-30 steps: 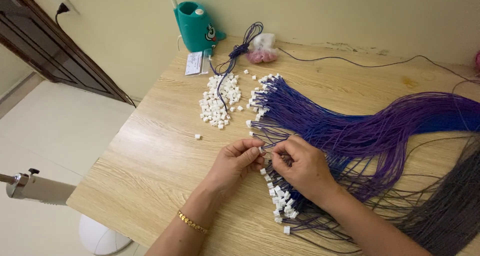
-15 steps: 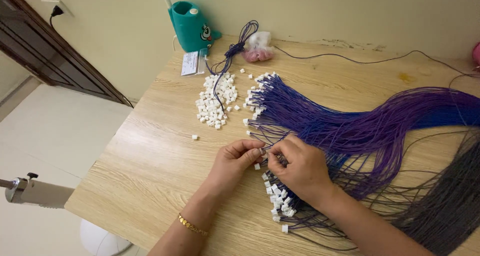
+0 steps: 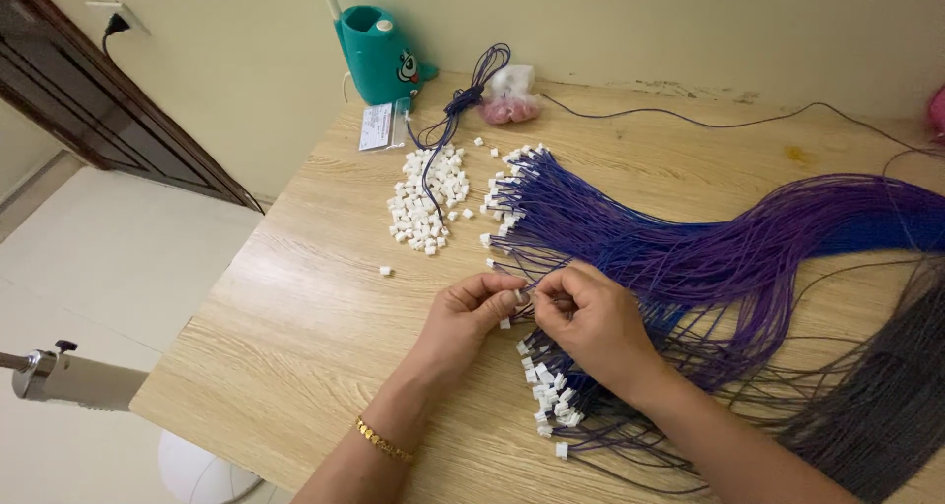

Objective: Assembling electrical wire harnesses by inserting colored wires into small white connector housings.

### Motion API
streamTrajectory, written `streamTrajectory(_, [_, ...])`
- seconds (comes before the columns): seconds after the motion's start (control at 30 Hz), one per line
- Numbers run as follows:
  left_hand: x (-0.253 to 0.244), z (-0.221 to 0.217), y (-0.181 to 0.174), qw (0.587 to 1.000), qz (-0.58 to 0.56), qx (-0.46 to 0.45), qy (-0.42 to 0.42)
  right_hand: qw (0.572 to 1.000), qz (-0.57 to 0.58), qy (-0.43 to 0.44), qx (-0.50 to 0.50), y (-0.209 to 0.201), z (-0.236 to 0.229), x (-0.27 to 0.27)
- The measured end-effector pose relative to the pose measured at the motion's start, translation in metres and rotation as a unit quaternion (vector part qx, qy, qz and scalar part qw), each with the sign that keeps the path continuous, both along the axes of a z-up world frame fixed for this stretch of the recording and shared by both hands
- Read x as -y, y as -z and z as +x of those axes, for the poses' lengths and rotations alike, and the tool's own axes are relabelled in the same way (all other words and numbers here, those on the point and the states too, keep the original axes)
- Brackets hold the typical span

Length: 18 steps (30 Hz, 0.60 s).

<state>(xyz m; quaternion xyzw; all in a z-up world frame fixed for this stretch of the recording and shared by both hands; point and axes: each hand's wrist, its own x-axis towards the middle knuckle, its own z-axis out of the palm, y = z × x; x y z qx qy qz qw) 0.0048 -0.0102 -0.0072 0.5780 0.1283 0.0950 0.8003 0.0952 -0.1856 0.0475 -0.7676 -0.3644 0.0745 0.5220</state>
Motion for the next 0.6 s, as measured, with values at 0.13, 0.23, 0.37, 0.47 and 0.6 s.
streamTrajectory(0.13, [-0.001,0.001,0.014,1.0,0.02,0.021,0.002,0.997,0.001,0.0,0.081,-0.002,-0.001,0.001])
streamTrajectory(0.23, [0.002,-0.001,0.007,1.0,0.022,0.019,-0.003,0.997,-0.03,0.007,0.073,-0.002,-0.001,0.001])
streamTrajectory(0.37, [0.004,-0.001,-0.003,1.0,0.024,0.001,-0.007,0.996,-0.014,-0.007,0.083,-0.001,-0.001,0.001])
streamTrajectory(0.47, [0.006,-0.001,-0.001,0.999,0.03,-0.005,-0.015,0.999,-0.017,-0.019,0.036,-0.006,-0.003,-0.001])
streamTrajectory(0.6, [0.01,-0.002,0.001,0.999,0.033,-0.003,-0.016,0.998,-0.026,0.013,0.052,-0.001,-0.002,-0.001])
